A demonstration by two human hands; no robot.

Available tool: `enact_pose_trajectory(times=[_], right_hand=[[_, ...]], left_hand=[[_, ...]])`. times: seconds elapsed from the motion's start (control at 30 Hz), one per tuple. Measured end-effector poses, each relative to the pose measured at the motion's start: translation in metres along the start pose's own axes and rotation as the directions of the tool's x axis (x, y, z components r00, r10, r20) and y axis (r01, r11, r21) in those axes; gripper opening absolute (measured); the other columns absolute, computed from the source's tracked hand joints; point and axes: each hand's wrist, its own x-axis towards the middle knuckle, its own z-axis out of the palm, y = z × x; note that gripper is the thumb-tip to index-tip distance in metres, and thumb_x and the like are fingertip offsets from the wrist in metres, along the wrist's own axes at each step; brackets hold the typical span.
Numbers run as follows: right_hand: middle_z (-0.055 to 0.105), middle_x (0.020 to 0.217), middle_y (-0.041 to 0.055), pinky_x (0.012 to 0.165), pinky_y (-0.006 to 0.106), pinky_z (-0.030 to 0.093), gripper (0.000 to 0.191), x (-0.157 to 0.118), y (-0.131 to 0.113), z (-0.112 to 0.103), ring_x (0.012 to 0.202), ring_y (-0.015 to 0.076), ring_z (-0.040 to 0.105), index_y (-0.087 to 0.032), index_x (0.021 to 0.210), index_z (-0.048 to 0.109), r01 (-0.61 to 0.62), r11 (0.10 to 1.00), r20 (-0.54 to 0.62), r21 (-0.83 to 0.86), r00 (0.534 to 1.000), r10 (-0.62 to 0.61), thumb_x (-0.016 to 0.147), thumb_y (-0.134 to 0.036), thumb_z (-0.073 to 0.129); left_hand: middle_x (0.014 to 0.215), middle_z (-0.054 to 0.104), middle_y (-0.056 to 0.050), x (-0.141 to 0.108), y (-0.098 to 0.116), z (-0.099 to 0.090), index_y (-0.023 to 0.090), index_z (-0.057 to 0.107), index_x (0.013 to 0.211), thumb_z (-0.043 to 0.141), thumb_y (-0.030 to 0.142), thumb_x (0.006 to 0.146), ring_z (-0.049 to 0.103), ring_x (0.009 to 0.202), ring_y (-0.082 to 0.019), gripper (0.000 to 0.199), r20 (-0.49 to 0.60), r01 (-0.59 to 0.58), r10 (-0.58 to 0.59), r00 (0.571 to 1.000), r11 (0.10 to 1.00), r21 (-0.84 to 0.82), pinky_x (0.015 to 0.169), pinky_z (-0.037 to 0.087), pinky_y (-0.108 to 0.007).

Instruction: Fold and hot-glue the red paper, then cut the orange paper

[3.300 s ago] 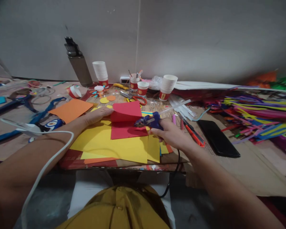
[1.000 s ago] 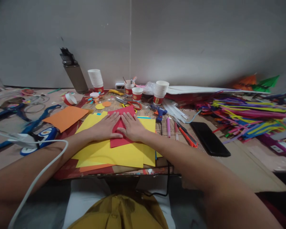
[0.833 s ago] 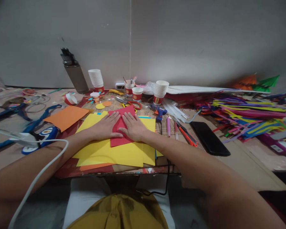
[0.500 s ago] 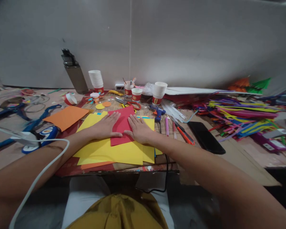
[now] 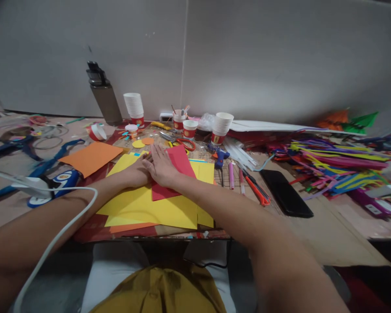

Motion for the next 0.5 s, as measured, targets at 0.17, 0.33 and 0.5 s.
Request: enact_pose_trajectory(times=[0.17, 0.33, 0.5], right_hand=[[0.009, 0.161, 0.0161, 0.119, 0.045, 0.008, 0.086, -0.006, 0.010, 0.003, 0.149, 0.0247, 0.001, -0.002, 0.153, 0.014, 0.041, 0.987, 0.118, -0.154, 0.993, -0.023, 0.094, -0.065, 0.019], [0.011, 0.160, 0.0156, 0.119, 0.045, 0.009, 0.083, -0.024, 0.030, -0.010, 0.148, 0.0256, 0.006, -0.002, 0.153, 0.016, 0.044, 0.945, 0.141, -0.323, 0.990, 0.002, 0.095, -0.062, 0.017], [0.015, 0.159, 0.0164, 0.119, 0.046, 0.009, 0.085, -0.041, 0.049, -0.024, 0.148, 0.0274, 0.011, -0.002, 0.152, 0.021, 0.048, 0.905, 0.174, -0.422, 0.984, 0.029, 0.094, -0.064, 0.010]], left_hand=[[0.158, 0.024, -0.015, -0.003, 0.004, -0.012, 0.018, 0.022, 0.152, 0.046, 0.036, 0.087, 0.021, 0.146, -0.029, 0.072, 0.107, 0.017, -0.017, 0.994, 1.000, 0.003, 0.118, 0.013, -0.052], [0.160, 0.012, -0.018, -0.004, 0.005, -0.014, 0.008, 0.015, 0.153, 0.036, 0.051, 0.091, 0.010, 0.148, -0.030, 0.078, 0.185, 0.075, -0.075, 0.980, 0.997, 0.010, 0.118, 0.012, -0.051], [0.161, 0.007, -0.015, -0.002, 0.005, -0.016, 0.008, 0.015, 0.153, 0.026, 0.061, 0.092, 0.004, 0.149, -0.027, 0.081, 0.228, 0.097, -0.098, 0.969, 0.995, 0.017, 0.119, 0.007, -0.048]])
